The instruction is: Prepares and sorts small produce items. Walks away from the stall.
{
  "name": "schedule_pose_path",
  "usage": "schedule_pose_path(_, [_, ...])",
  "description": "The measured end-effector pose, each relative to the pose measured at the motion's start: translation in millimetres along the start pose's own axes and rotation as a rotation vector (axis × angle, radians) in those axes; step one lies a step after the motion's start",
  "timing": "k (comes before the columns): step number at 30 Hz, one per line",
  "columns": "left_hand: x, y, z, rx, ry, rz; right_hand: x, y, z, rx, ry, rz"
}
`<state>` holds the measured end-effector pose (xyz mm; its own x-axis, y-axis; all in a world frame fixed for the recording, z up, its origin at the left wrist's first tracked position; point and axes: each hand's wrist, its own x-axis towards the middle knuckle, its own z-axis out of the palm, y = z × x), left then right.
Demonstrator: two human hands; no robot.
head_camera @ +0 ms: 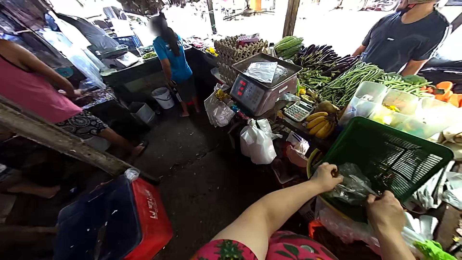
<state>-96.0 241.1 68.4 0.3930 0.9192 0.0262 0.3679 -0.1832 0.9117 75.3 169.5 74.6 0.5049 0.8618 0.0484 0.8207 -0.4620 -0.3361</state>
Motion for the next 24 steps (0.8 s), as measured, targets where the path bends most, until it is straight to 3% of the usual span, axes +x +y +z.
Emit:
schedule_pose_path(5, [-2, 21, 0, -0.346, 0.292, 0.240, -7, -4, 5, -0.078, -0.072, -0.037])
schedule_pose_path(11, [-2, 33, 3, -0.461, 0.403, 0.501, -19, -22, 8, -0.133, -0.084, -0.137])
schedule_pose_path(15, [1, 51, -14, -0.693, 0.466, 0.312, -21, -20, 17, -0.239, -0.198, -0.129])
schedule_pose_path(17, [1, 59, -34, -0.632, 0.462, 0.347, -27, -7, 20, -0.243, -0.260, -0.121])
schedule_pose_path(20, [4, 59, -60, -0.595, 0.340, 0.365, -32, -1, 16, -0.230, -0.302, -0.082])
schedule_pose_path(24, [2, 63, -73, -0.971, 0.188, 0.121, -30, -24, -16, 0.008, -0.249, -0.070])
